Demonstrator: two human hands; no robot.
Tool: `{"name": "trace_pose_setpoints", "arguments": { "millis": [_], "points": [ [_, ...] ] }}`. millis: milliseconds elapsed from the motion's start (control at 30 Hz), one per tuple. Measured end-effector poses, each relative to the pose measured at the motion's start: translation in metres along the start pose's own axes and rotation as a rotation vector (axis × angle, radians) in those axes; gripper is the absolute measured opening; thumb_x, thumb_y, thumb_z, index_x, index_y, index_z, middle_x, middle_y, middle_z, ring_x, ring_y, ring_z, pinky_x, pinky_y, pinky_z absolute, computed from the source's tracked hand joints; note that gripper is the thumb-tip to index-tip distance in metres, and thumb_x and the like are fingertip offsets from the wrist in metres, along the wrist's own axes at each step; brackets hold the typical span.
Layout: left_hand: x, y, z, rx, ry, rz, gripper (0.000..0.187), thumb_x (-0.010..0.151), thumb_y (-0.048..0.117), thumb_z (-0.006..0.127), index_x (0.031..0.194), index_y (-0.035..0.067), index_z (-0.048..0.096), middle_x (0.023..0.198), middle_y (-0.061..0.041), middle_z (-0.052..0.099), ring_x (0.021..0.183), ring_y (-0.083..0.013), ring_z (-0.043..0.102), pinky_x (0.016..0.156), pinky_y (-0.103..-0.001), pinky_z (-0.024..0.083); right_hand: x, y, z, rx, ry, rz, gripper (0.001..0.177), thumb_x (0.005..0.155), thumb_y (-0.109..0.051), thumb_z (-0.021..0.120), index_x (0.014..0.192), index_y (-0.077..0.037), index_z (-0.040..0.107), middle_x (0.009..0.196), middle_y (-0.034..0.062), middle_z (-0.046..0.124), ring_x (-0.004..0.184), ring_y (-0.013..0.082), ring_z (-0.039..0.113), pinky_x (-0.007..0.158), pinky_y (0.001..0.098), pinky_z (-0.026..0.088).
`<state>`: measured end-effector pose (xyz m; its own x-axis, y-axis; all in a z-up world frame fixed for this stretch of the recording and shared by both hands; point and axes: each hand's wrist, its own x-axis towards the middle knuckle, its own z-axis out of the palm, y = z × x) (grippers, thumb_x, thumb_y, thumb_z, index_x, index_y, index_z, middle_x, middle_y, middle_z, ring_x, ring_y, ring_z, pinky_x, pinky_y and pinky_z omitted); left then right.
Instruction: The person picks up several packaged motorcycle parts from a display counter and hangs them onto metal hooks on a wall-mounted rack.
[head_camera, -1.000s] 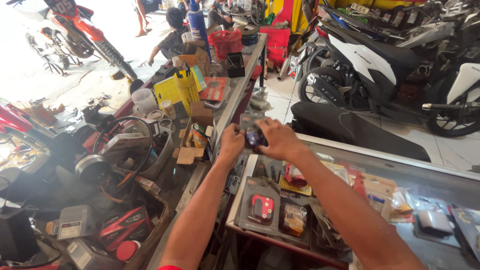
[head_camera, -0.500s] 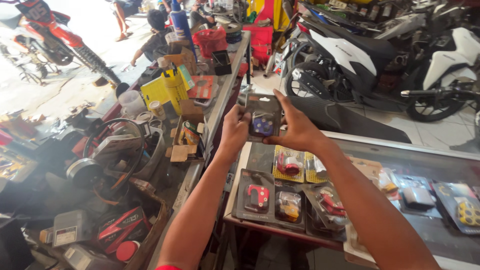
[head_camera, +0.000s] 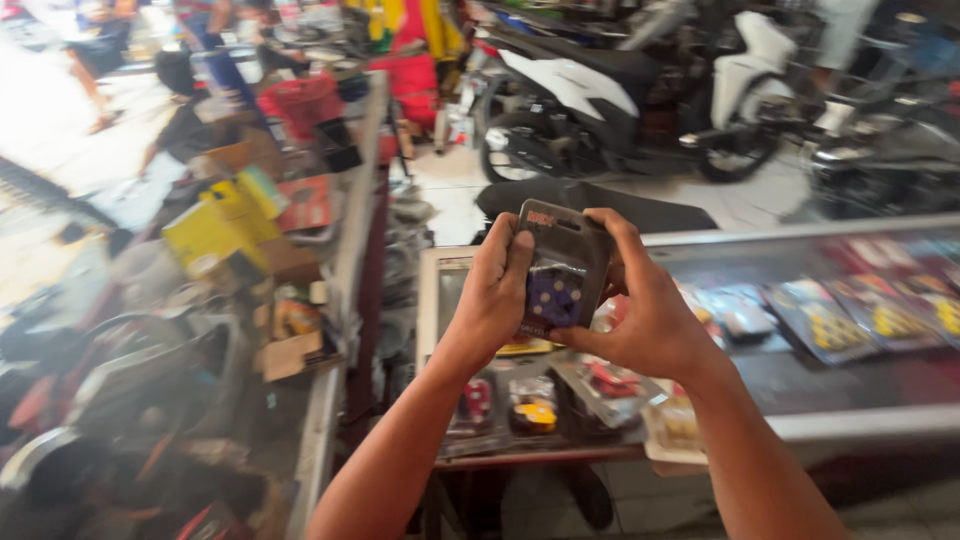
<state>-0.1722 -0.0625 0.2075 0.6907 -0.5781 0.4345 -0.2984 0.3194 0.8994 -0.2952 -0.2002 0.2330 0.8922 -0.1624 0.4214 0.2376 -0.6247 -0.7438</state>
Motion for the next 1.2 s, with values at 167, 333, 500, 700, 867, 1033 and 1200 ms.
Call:
{"name": "trace_pose_setpoints", "arguments": {
  "millis": [167,333,500,700,867,1033,1200],
  "points": [
    [-0.009,0.016,0.044,0.031,-0.141,0.059,0.021,0.112,0.020,0.043,0.114,0.004,0.056,0.095,-0.005,0.063,0.091,-0.0091,0.055,0.085,-0.028,0.049,-0.052,0.000,-0.029,0.044,0.131,-0.021,0.112,0.067,-0.014,0.092,0.156,-0.006,0.025,0.130,0.0144,0.064,0.115,0.0205,0.068,0.097,0.0361,0.056],
    [-0.017,0.023,0.104,0.057,-0.283,0.069,0.019,0.110,0.018,0.045,0.115,0.003,0.056,0.093,-0.010,0.064,0.088,-0.0147,0.058,0.083,-0.032,0.051,-0.112,0.016,-0.073,0.482,0.233,-0.038,0.090,0.088,-0.017,0.078,0.161,-0.006,0.026,0.134,0.0126,0.064,0.118,0.0181,0.064,0.099,0.0333,0.052],
    [-0.039,0.026,0.184,0.083,-0.438,0.149,0.017,0.110,0.015,0.048,0.119,0.002,0.054,0.101,-0.015,0.067,0.096,-0.0228,0.065,0.088,-0.035,0.051,-0.165,0.045,-0.103,0.598,0.600,0.072,0.028,0.106,-0.006,0.059,0.133,0.000,0.053,0.115,0.0070,0.067,0.105,0.0115,0.063,0.091,0.0278,0.051],
    [-0.052,0.038,0.271,0.157,-0.631,0.208,0.023,0.095,0.013,0.063,0.115,0.005,0.055,0.104,-0.015,0.073,0.097,-0.0296,0.076,0.079,-0.039,0.059,-0.235,0.070,-0.139,0.540,0.831,0.172,0.012,0.104,-0.003,0.057,0.114,-0.001,0.061,0.101,0.0051,0.068,0.090,0.0096,0.064,0.080,0.0262,0.053],
    [-0.066,0.034,0.346,0.306,-0.680,0.280,0.013,0.092,0.014,0.068,0.100,0.006,0.063,0.096,-0.011,0.074,0.089,-0.0325,0.074,0.073,-0.043,0.057,-0.293,0.076,-0.179,0.445,0.942,0.261,0.012,0.103,-0.004,0.056,0.112,0.001,0.060,0.101,0.0064,0.068,0.091,0.0090,0.065,0.080,0.0255,0.054],
    [-0.092,0.017,0.427,0.370,-0.640,0.479,0.008,0.089,0.011,0.068,0.093,0.007,0.063,0.090,-0.011,0.066,0.083,-0.0371,0.067,0.067,-0.050,0.051,-0.347,0.078,-0.216,0.312,1.085,0.460,0.015,0.102,-0.006,0.054,0.113,0.000,0.063,0.099,0.0085,0.070,0.086,0.0101,0.065,0.073,0.0258,0.054],
    [-0.115,0.008,0.499,0.315,-0.691,0.472,0.007,0.085,0.007,0.066,0.089,0.006,0.061,0.087,-0.011,0.065,0.081,-0.0374,0.066,0.064,-0.051,0.050,-0.394,0.082,-0.245,0.237,1.245,0.545,0.024,0.097,-0.008,0.054,0.121,-0.006,0.056,0.097,0.0088,0.072,0.084,0.0099,0.068,0.070,0.0254,0.056]
  ]
}}
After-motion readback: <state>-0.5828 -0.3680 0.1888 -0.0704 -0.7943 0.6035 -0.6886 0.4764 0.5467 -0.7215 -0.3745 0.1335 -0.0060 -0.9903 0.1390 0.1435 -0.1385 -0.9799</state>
